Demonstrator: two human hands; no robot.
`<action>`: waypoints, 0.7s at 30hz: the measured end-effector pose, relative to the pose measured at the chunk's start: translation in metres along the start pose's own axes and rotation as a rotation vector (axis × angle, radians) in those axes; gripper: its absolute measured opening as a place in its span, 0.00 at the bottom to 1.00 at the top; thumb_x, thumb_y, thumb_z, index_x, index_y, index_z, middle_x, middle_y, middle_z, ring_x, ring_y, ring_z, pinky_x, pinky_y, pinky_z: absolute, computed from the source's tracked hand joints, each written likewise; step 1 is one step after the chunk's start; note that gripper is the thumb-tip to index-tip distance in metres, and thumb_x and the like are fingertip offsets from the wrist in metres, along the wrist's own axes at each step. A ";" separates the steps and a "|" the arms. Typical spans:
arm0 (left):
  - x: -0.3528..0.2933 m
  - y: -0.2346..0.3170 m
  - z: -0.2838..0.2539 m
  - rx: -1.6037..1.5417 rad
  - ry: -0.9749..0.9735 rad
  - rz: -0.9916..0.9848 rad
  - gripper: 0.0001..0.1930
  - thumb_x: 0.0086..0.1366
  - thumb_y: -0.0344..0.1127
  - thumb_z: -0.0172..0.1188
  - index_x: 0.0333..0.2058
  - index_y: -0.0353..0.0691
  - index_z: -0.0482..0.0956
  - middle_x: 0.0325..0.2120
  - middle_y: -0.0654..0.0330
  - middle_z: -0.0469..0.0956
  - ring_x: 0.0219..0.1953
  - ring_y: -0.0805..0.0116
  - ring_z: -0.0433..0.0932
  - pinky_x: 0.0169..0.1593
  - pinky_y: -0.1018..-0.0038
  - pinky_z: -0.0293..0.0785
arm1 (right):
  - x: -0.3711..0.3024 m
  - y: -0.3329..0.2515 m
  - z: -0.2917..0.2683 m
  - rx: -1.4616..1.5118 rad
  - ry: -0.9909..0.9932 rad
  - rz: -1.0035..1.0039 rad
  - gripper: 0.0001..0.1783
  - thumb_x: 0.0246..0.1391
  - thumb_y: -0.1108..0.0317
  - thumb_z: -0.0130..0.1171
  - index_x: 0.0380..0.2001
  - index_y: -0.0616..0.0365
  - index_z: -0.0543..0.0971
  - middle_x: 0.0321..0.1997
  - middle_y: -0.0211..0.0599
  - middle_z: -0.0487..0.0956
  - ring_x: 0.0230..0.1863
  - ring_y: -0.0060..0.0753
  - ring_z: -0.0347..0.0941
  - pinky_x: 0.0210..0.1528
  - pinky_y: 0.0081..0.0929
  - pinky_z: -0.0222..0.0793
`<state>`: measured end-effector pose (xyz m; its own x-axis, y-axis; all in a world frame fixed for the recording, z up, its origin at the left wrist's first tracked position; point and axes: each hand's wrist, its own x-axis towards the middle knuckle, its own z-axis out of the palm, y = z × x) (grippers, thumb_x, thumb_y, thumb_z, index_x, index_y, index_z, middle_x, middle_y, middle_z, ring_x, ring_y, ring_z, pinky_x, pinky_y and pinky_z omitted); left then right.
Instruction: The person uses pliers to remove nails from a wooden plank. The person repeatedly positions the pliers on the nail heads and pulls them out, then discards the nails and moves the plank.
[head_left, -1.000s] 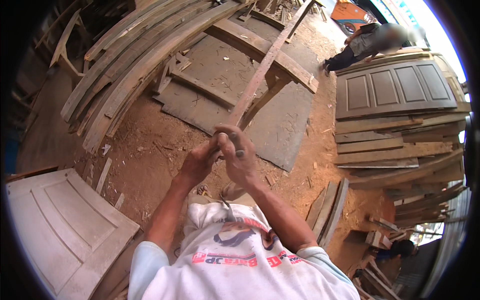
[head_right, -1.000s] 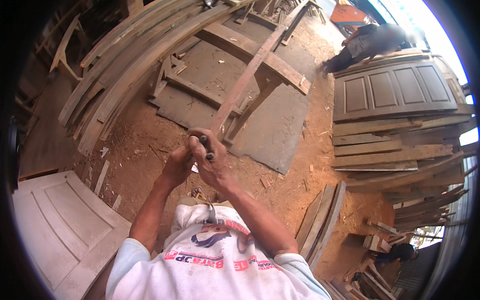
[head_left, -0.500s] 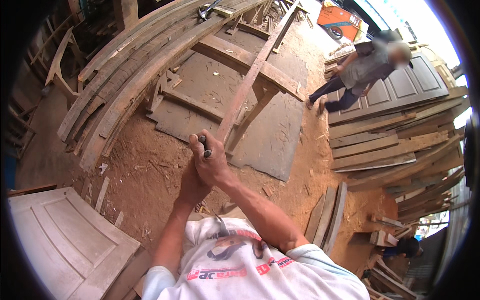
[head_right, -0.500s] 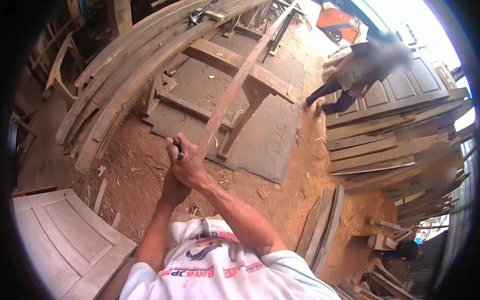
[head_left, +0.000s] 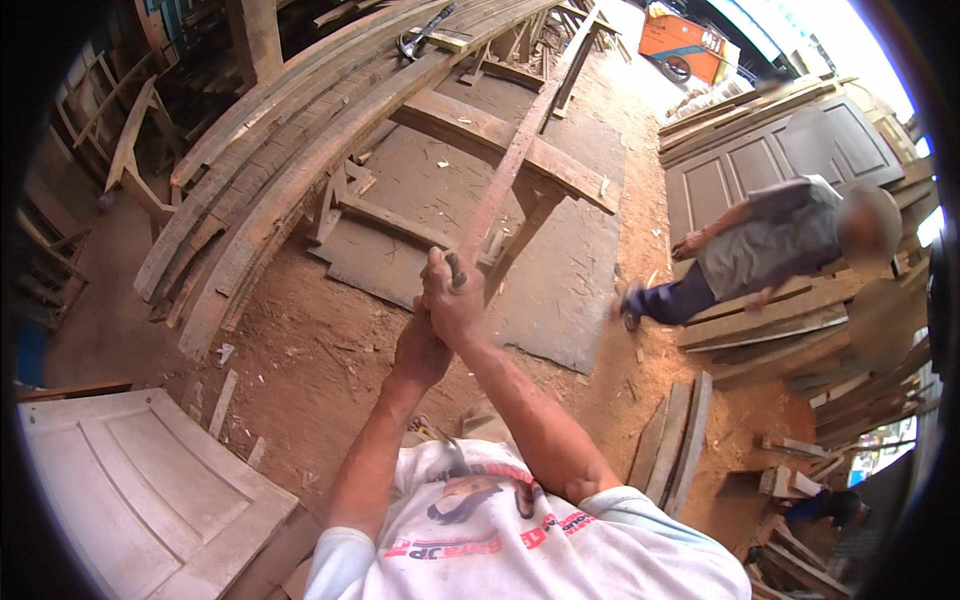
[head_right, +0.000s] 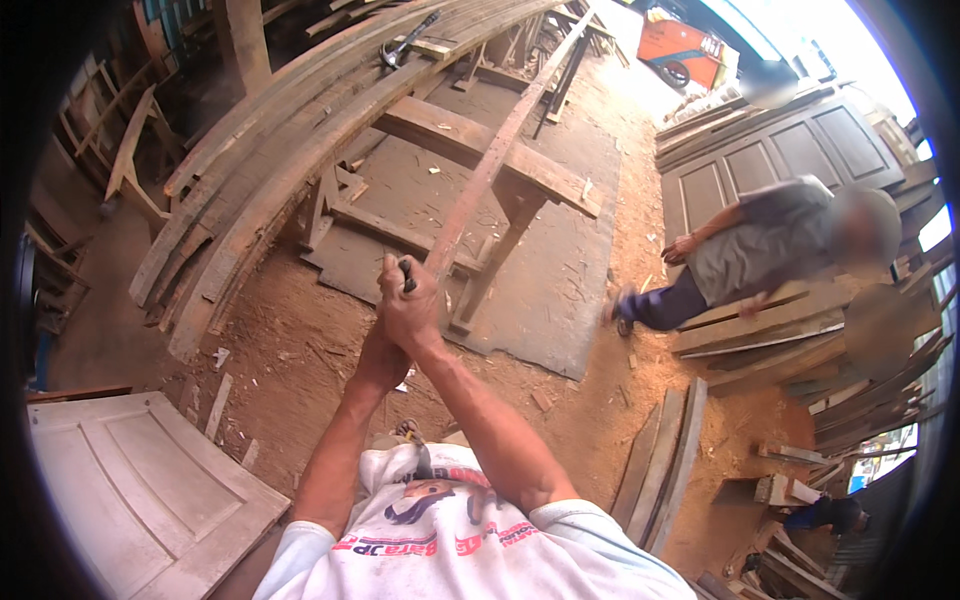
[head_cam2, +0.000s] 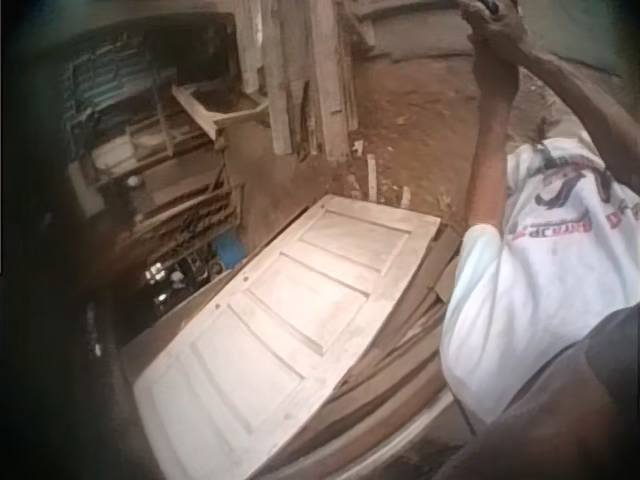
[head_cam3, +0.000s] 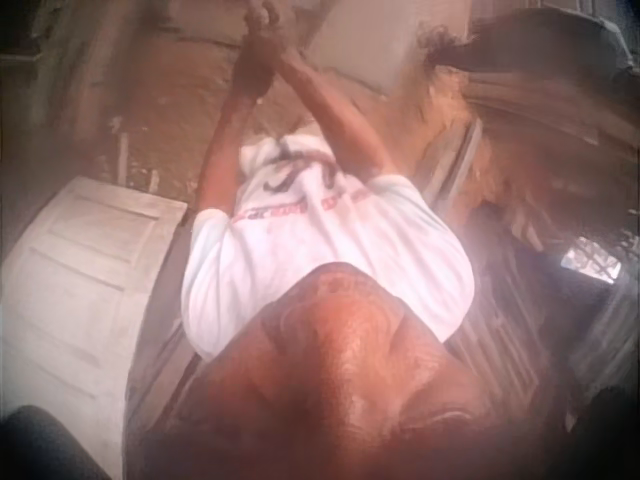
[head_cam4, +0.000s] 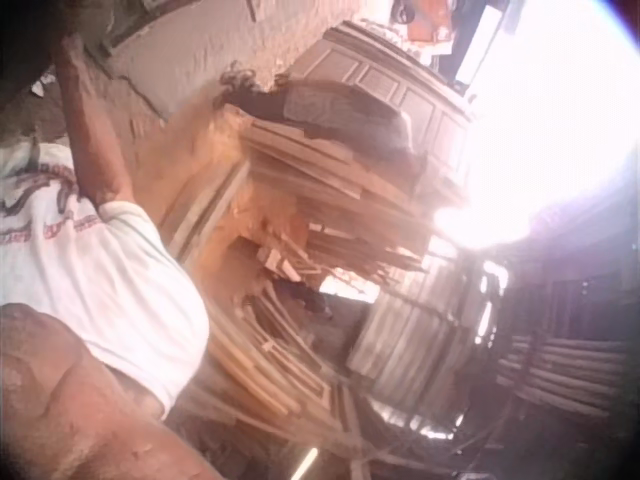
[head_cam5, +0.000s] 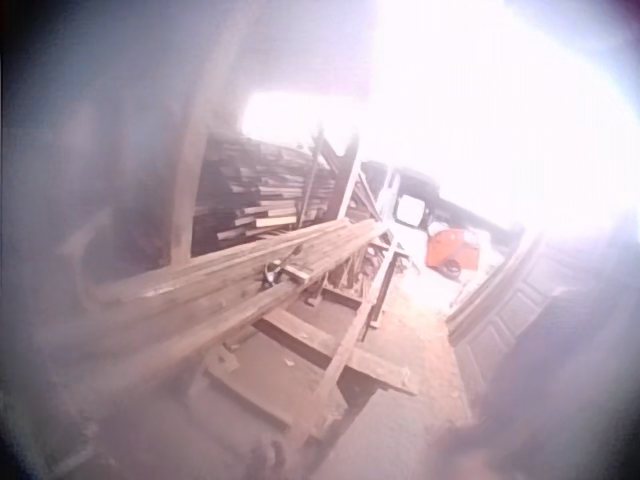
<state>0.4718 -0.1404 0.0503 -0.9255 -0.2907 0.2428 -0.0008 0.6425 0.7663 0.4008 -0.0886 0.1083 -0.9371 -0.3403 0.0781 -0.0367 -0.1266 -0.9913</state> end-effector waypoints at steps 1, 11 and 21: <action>0.005 -0.001 0.002 0.002 -0.050 -0.029 0.26 0.72 0.45 0.54 0.58 0.31 0.61 0.44 0.32 0.80 0.47 0.28 0.79 0.48 0.42 0.74 | 0.010 0.007 -0.003 -0.010 0.017 -0.016 0.19 0.73 0.57 0.57 0.28 0.54 0.72 0.20 0.20 0.67 0.21 0.14 0.60 0.21 0.21 0.58; 0.036 0.022 -0.017 -0.037 -0.298 -0.286 0.25 0.71 0.34 0.48 0.59 0.20 0.61 0.46 0.23 0.77 0.50 0.24 0.78 0.51 0.44 0.78 | 0.036 -0.008 -0.007 0.140 0.099 0.241 0.15 0.71 0.58 0.57 0.30 0.54 0.74 0.20 0.23 0.68 0.19 0.19 0.63 0.21 0.25 0.62; -0.029 -0.013 -0.004 -0.246 -0.060 0.013 0.32 0.72 0.31 0.56 0.69 0.38 0.52 0.56 0.40 0.74 0.56 0.44 0.80 0.56 0.58 0.80 | -0.055 -0.019 0.010 -0.234 -0.085 -0.317 0.13 0.74 0.63 0.51 0.35 0.59 0.70 0.22 0.32 0.68 0.25 0.24 0.66 0.26 0.32 0.65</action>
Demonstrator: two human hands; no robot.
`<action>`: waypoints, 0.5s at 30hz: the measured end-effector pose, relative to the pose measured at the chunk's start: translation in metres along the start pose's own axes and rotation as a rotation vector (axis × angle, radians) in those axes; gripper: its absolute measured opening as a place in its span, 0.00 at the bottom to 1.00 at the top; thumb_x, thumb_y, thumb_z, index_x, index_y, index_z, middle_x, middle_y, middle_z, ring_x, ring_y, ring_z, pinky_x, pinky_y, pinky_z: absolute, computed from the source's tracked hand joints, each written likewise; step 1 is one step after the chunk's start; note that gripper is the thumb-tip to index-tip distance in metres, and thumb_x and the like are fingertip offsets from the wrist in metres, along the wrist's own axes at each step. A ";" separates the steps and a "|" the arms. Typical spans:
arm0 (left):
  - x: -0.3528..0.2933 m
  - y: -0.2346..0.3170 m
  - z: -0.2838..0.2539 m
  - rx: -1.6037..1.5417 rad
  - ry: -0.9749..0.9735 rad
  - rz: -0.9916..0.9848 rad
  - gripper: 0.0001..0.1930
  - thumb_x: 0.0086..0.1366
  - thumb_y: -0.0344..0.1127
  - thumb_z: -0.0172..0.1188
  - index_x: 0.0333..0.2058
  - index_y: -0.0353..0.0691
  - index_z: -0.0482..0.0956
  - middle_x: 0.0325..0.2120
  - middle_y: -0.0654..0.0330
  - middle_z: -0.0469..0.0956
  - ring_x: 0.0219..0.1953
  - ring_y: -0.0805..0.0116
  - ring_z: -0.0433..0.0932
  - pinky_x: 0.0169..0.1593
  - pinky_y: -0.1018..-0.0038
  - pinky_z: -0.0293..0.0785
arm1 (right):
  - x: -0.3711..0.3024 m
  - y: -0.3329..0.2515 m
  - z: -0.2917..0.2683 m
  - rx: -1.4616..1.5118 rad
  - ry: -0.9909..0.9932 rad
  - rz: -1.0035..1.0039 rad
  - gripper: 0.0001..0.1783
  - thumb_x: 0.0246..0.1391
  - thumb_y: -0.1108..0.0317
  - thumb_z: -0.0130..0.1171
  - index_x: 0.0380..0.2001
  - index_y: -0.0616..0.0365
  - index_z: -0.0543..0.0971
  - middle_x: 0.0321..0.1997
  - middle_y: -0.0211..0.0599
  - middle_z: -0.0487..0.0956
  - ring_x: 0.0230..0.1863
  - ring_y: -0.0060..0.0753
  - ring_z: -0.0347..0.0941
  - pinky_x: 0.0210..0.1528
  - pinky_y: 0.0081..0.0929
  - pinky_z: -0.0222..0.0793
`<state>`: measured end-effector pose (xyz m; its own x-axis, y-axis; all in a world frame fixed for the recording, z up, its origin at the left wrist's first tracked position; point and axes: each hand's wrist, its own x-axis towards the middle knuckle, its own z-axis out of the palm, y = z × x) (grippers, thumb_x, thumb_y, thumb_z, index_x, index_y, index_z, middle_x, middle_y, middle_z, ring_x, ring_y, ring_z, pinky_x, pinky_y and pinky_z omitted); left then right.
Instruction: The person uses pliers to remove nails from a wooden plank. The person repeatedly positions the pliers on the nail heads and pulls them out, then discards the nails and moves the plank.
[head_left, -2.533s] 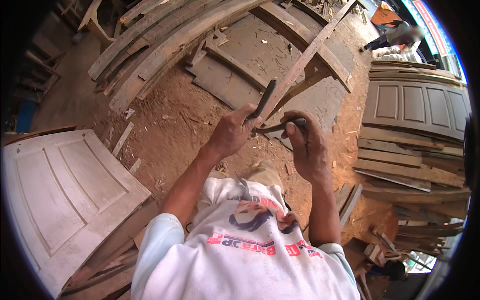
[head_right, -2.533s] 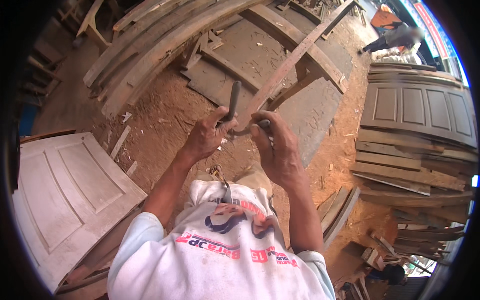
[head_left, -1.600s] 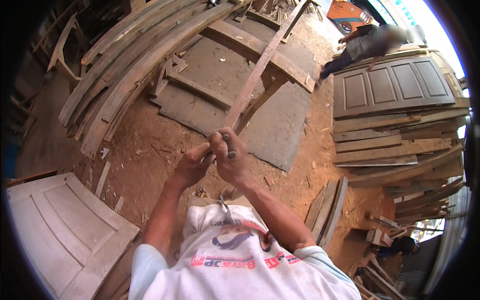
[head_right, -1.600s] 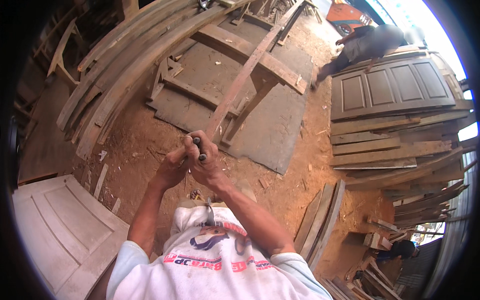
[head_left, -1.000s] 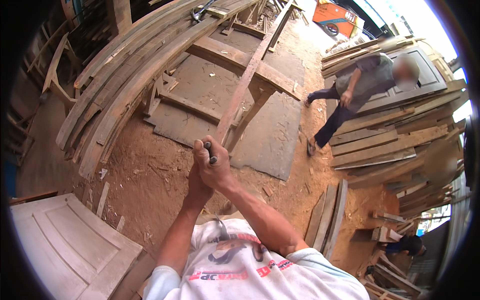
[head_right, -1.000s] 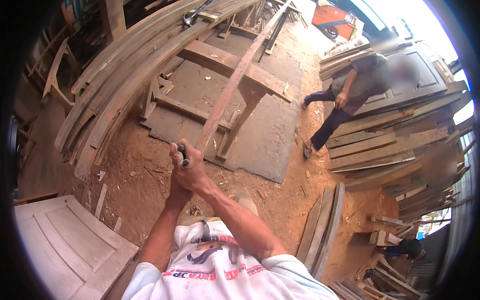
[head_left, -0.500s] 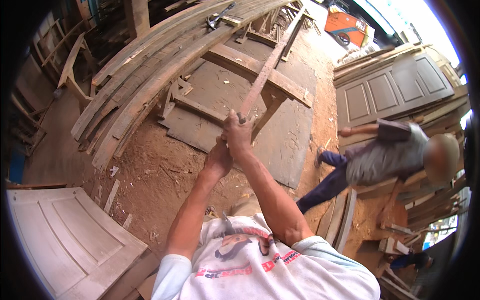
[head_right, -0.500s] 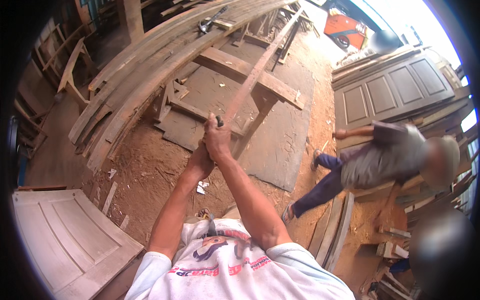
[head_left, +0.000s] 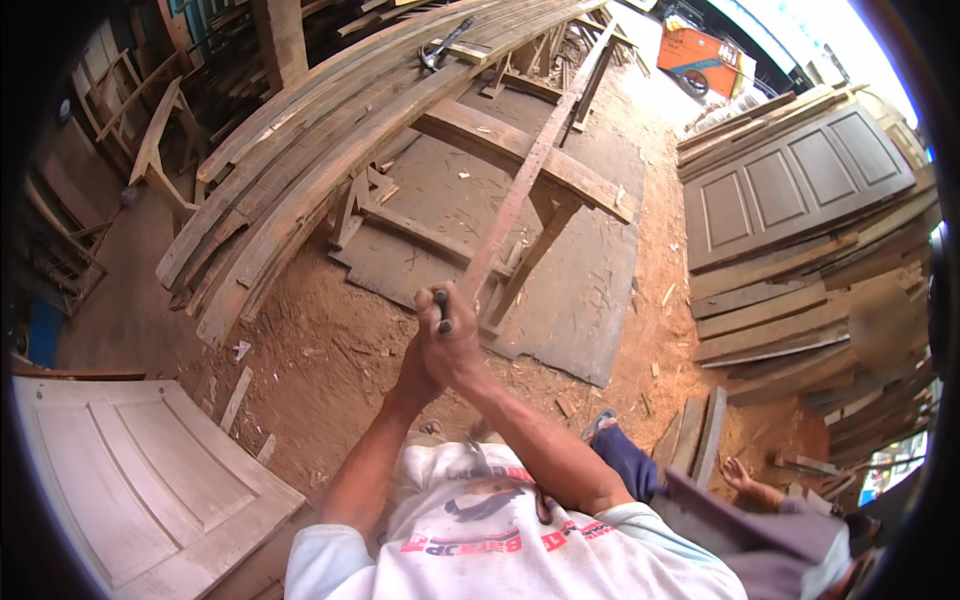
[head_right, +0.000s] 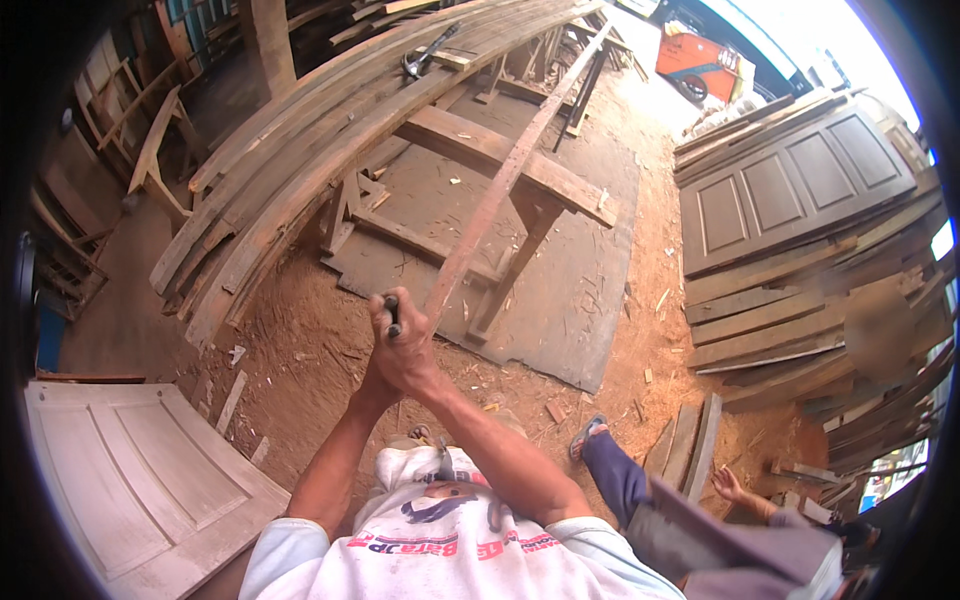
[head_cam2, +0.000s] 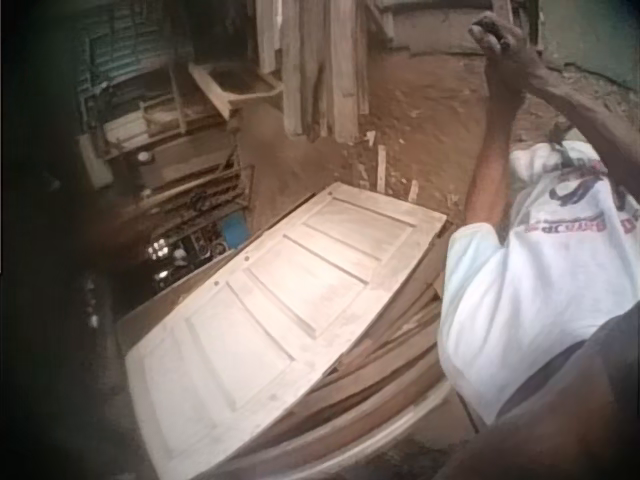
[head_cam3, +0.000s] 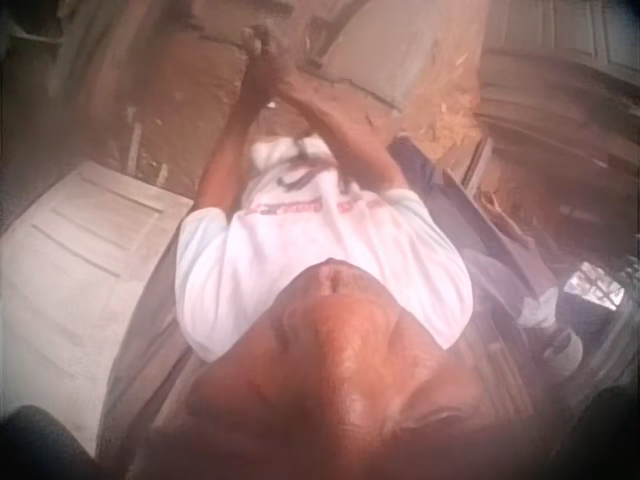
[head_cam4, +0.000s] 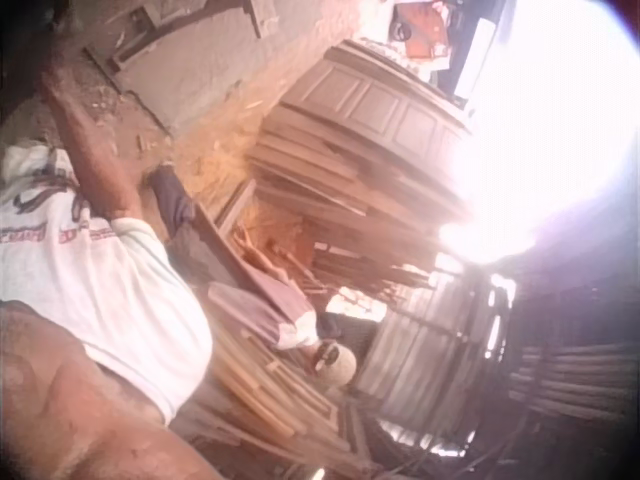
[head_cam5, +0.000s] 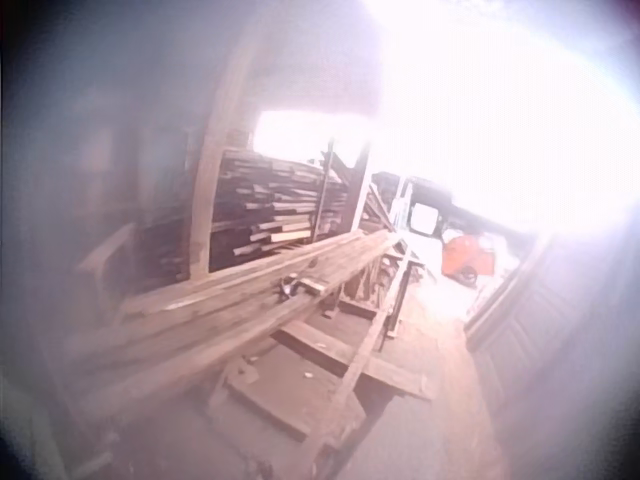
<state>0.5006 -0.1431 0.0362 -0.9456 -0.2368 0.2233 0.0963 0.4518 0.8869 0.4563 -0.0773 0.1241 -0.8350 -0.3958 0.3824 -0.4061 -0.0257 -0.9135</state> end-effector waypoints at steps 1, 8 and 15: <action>-0.001 0.004 0.000 0.021 -0.001 0.003 0.33 0.71 0.32 0.57 0.70 0.39 0.51 0.56 0.39 0.74 0.56 0.42 0.79 0.55 0.56 0.79 | 0.002 0.006 -0.003 0.010 0.000 0.033 0.13 0.74 0.63 0.52 0.34 0.59 0.70 0.22 0.31 0.68 0.25 0.24 0.65 0.26 0.33 0.64; 0.008 -0.004 0.006 0.203 -0.020 -0.031 0.32 0.70 0.37 0.57 0.67 0.36 0.54 0.53 0.34 0.76 0.52 0.33 0.79 0.53 0.46 0.76 | 0.023 0.021 -0.005 0.043 0.049 0.176 0.18 0.74 0.58 0.53 0.31 0.59 0.71 0.21 0.30 0.68 0.23 0.22 0.63 0.24 0.30 0.63; 0.066 0.007 0.036 0.655 -0.209 -0.213 0.31 0.73 0.46 0.54 0.66 0.34 0.58 0.71 0.32 0.54 0.72 0.35 0.59 0.68 0.40 0.60 | 0.078 0.110 -0.058 0.544 0.386 0.727 0.15 0.70 0.58 0.54 0.28 0.51 0.72 0.18 0.20 0.66 0.16 0.20 0.59 0.18 0.24 0.58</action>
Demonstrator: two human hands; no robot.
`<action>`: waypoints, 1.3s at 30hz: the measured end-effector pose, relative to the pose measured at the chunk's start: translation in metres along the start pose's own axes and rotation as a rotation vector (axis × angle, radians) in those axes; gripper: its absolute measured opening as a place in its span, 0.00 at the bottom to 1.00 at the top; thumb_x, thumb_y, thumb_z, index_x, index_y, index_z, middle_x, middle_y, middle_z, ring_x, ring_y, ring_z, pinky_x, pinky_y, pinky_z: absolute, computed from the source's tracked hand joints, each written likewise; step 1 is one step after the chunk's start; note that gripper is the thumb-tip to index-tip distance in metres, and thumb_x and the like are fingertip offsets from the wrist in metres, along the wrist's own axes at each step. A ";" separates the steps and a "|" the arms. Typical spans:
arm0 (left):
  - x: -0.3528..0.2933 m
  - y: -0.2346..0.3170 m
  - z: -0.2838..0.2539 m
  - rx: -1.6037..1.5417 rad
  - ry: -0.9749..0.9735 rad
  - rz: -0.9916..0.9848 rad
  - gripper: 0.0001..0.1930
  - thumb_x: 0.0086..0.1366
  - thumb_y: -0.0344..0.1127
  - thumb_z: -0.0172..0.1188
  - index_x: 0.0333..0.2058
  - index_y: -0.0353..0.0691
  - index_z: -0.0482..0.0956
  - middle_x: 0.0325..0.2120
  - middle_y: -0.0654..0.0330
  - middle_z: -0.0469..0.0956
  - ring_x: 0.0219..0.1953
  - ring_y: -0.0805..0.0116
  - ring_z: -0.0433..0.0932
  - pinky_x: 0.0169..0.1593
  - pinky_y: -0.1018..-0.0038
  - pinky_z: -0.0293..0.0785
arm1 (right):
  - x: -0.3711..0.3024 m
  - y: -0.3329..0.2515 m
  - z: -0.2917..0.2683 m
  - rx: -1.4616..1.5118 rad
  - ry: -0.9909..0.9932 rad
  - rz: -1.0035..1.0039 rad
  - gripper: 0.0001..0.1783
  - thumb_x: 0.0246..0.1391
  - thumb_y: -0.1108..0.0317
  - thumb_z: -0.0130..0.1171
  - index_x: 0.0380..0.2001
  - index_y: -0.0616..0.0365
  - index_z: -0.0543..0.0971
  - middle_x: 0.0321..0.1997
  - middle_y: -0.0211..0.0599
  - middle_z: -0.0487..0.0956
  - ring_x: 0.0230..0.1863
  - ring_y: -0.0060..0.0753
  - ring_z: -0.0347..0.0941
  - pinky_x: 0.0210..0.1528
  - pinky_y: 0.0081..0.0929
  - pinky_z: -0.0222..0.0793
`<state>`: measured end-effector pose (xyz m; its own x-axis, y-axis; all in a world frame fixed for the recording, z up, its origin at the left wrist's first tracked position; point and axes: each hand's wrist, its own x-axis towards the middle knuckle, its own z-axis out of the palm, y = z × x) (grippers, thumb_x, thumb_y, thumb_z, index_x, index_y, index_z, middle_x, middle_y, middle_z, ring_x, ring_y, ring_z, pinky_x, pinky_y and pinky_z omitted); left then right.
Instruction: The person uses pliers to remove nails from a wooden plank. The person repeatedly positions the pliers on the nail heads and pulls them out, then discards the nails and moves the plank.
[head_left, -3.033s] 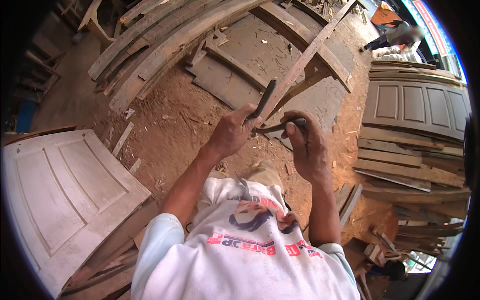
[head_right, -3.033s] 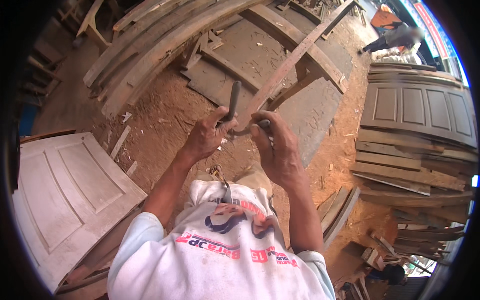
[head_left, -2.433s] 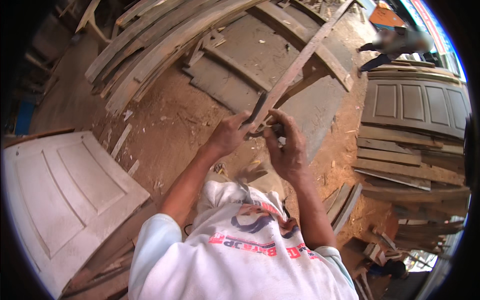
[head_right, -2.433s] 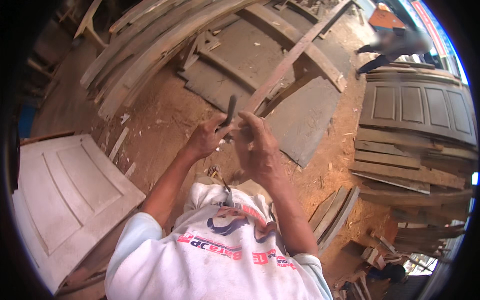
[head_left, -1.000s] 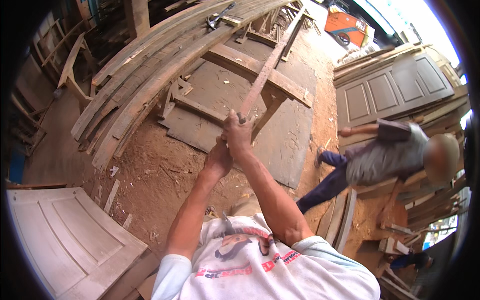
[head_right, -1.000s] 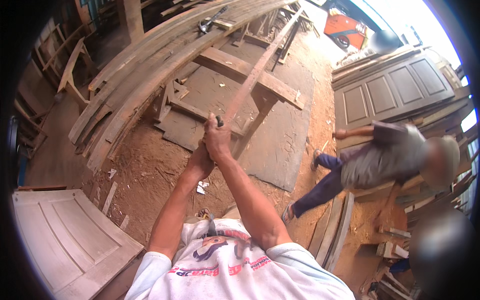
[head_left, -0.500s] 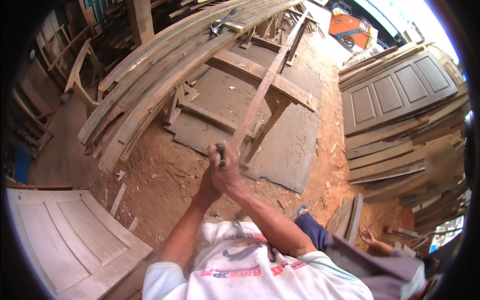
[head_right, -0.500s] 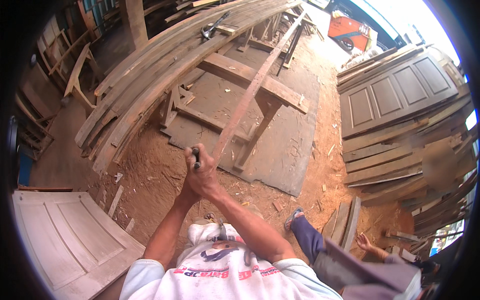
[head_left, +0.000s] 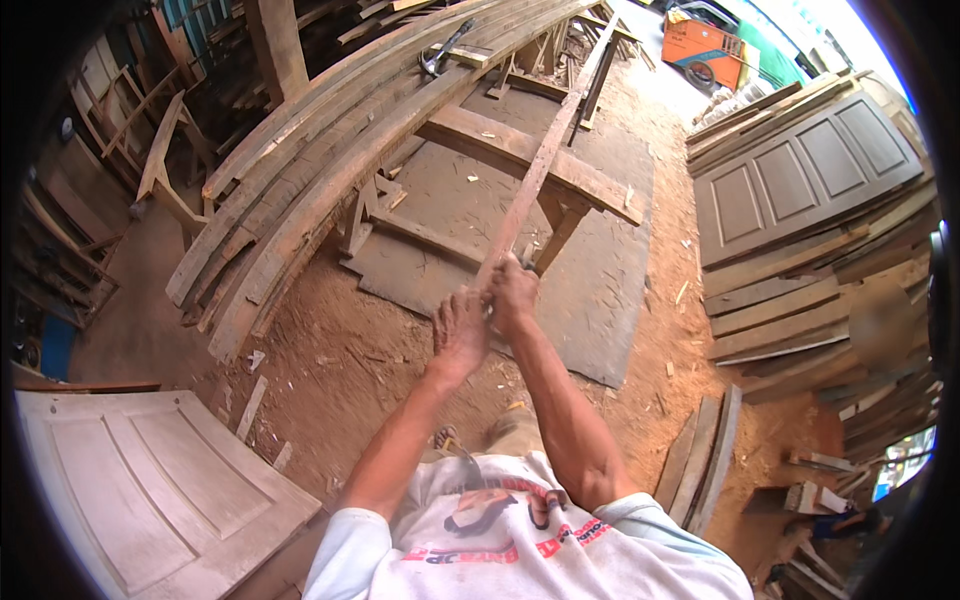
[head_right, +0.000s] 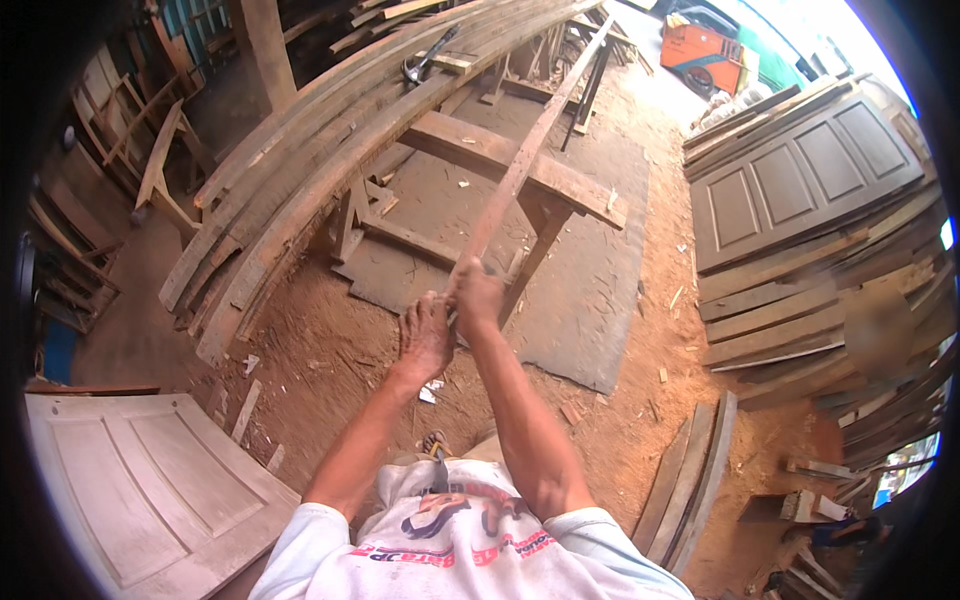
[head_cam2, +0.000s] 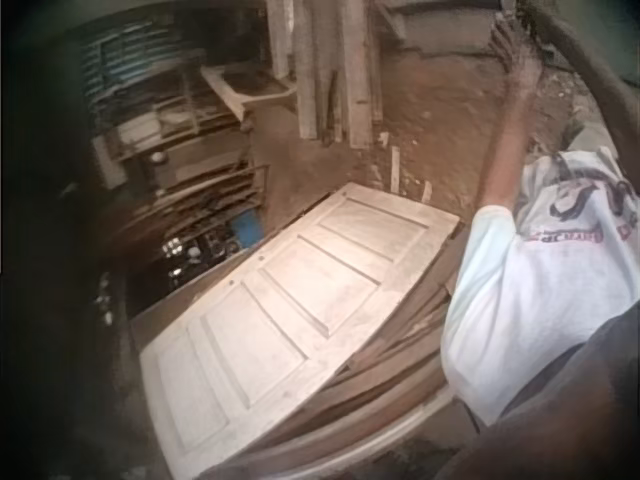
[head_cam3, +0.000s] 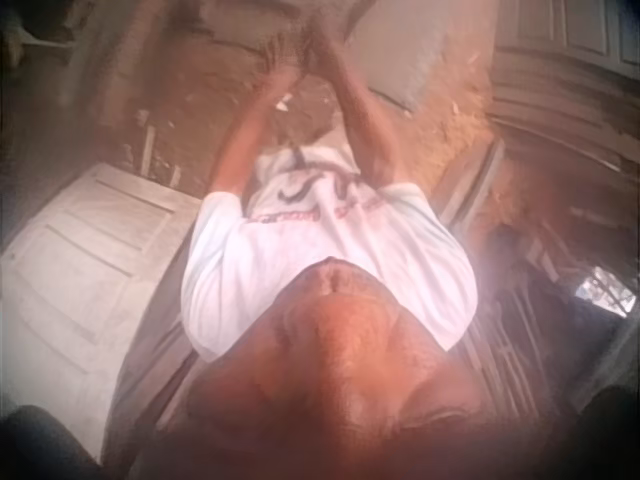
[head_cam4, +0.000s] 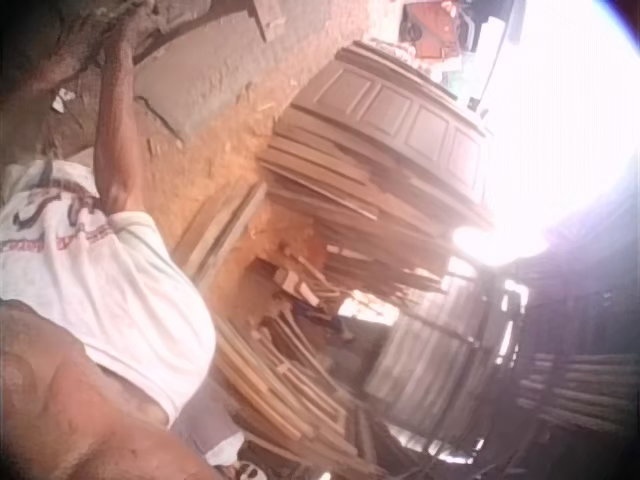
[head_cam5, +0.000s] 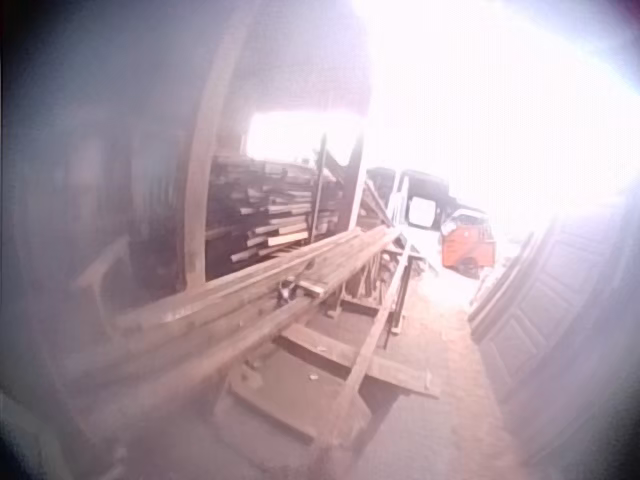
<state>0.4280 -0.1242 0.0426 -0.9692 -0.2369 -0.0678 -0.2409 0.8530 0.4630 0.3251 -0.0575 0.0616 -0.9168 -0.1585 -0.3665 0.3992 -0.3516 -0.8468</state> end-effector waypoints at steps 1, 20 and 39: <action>0.002 -0.003 0.016 -0.105 -0.027 -0.029 0.45 0.70 0.51 0.60 0.75 0.39 0.46 0.75 0.36 0.42 0.78 0.32 0.39 0.75 0.31 0.41 | 0.022 0.018 -0.021 0.104 0.013 0.043 0.14 0.71 0.59 0.53 0.29 0.50 0.71 0.18 0.20 0.64 0.17 0.20 0.58 0.19 0.24 0.58; 0.031 0.042 -0.010 -0.085 -0.002 -0.188 0.56 0.61 0.59 0.71 0.76 0.38 0.49 0.74 0.41 0.54 0.75 0.42 0.55 0.77 0.52 0.53 | -0.039 -0.029 -0.381 0.637 0.723 -0.002 0.34 0.74 0.42 0.40 0.26 0.60 0.76 0.27 0.43 0.79 0.30 0.43 0.77 0.41 0.43 0.76; 0.129 0.326 0.135 -0.232 -0.550 0.719 0.35 0.62 0.43 0.72 0.65 0.40 0.69 0.54 0.45 0.77 0.59 0.44 0.74 0.62 0.50 0.69 | -0.015 -0.205 -0.374 0.554 0.451 -0.445 0.25 0.74 0.45 0.49 0.46 0.61 0.74 0.37 0.36 0.76 0.42 0.34 0.74 0.55 0.38 0.71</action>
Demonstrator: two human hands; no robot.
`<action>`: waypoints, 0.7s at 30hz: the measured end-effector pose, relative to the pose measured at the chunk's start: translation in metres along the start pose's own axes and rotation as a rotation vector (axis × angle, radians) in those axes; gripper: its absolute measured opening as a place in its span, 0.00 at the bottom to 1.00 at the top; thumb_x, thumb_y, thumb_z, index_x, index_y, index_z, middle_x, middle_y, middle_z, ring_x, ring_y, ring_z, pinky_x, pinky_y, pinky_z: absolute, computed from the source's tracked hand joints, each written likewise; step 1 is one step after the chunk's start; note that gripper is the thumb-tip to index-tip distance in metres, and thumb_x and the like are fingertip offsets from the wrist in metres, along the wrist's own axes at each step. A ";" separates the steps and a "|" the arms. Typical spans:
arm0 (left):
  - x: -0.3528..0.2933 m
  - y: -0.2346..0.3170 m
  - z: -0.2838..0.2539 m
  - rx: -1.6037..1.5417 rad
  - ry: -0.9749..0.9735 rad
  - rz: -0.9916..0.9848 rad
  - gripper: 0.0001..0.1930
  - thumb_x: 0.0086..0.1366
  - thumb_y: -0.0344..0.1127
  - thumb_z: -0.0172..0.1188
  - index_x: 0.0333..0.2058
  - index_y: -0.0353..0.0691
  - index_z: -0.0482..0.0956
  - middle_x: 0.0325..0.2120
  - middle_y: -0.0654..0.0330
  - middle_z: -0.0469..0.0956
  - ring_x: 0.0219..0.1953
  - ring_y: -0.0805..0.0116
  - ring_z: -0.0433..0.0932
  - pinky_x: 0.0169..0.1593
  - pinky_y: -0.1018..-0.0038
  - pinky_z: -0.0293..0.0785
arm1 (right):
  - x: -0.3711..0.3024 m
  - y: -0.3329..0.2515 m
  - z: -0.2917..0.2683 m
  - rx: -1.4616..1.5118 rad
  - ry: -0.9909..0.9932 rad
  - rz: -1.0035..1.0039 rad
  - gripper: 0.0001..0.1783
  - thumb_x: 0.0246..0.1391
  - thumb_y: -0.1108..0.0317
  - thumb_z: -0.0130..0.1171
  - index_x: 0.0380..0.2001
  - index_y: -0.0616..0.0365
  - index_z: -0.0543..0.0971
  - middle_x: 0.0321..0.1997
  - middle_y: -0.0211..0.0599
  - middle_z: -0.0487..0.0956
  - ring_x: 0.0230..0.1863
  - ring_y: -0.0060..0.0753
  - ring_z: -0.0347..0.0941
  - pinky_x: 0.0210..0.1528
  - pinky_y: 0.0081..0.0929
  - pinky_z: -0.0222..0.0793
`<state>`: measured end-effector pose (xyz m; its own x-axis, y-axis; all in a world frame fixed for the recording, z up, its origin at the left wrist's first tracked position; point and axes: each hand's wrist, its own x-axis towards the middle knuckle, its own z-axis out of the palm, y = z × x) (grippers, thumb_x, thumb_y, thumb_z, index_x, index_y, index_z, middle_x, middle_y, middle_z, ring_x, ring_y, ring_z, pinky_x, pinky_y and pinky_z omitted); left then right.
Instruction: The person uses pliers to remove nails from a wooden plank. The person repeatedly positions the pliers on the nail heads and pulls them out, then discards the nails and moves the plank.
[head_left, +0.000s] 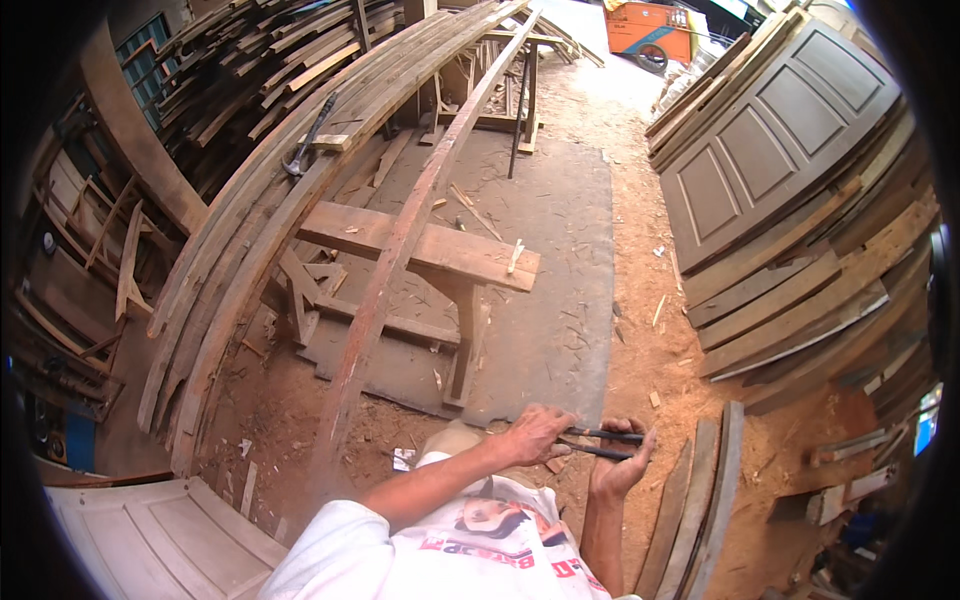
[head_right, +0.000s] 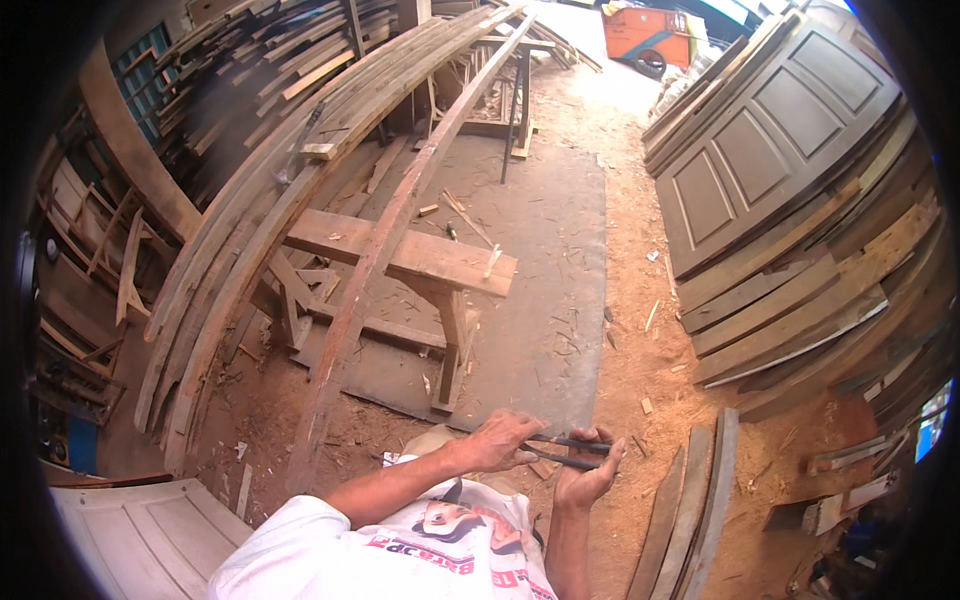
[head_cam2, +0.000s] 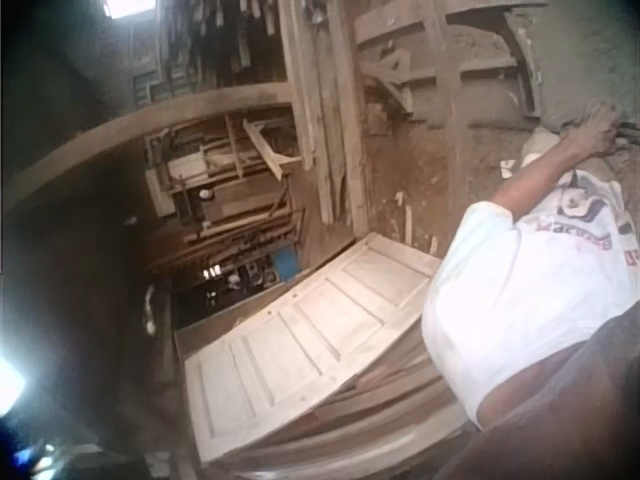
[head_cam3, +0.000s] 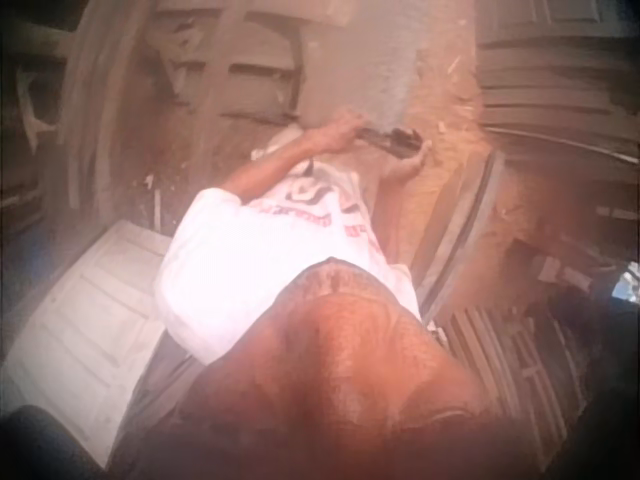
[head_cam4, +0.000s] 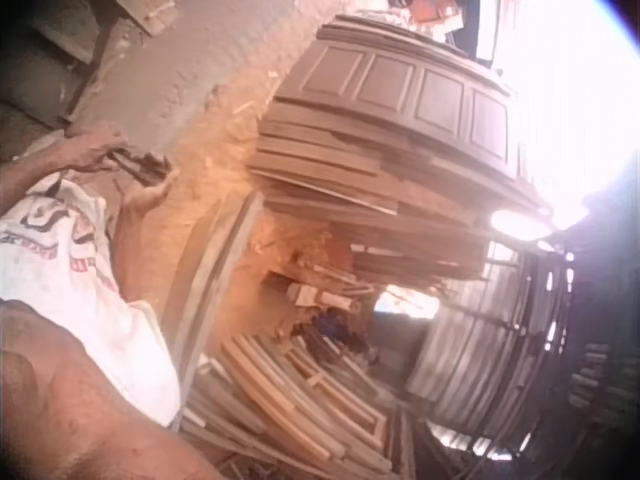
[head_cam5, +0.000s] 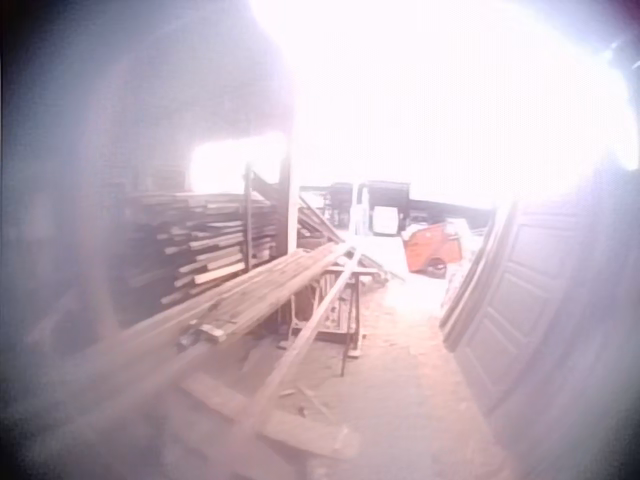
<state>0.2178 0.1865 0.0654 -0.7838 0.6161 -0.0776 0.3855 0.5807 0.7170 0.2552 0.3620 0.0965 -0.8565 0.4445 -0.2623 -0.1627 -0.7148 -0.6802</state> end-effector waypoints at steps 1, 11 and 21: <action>0.011 0.003 -0.004 -0.021 -0.053 0.013 0.33 0.62 0.42 0.72 0.63 0.40 0.71 0.50 0.45 0.80 0.55 0.44 0.78 0.58 0.51 0.73 | 0.005 -0.004 0.003 0.005 0.000 -0.010 0.26 0.74 0.44 0.49 0.45 0.60 0.75 0.37 0.36 0.76 0.42 0.35 0.74 0.55 0.39 0.71; 0.144 -0.017 -0.026 -0.247 -0.144 0.214 0.27 0.61 0.33 0.68 0.58 0.40 0.73 0.35 0.47 0.78 0.40 0.45 0.81 0.42 0.53 0.75 | 0.103 -0.027 0.033 -0.059 -0.047 -0.095 0.32 0.73 0.39 0.46 0.46 0.61 0.77 0.39 0.39 0.78 0.46 0.39 0.76 0.58 0.41 0.70; 0.268 -0.109 -0.122 -0.224 0.000 0.133 0.30 0.53 0.26 0.69 0.57 0.39 0.73 0.38 0.47 0.76 0.46 0.43 0.78 0.49 0.53 0.75 | 0.256 -0.023 0.111 -0.467 -0.252 0.402 0.41 0.72 0.32 0.40 0.53 0.64 0.79 0.56 0.52 0.82 0.56 0.54 0.80 0.55 0.47 0.80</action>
<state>-0.0936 0.2233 0.0512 -0.7338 0.6788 0.0276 0.3673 0.3622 0.8567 -0.0150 0.4318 0.1210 -0.9038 0.0116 -0.4277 0.3740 -0.4642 -0.8029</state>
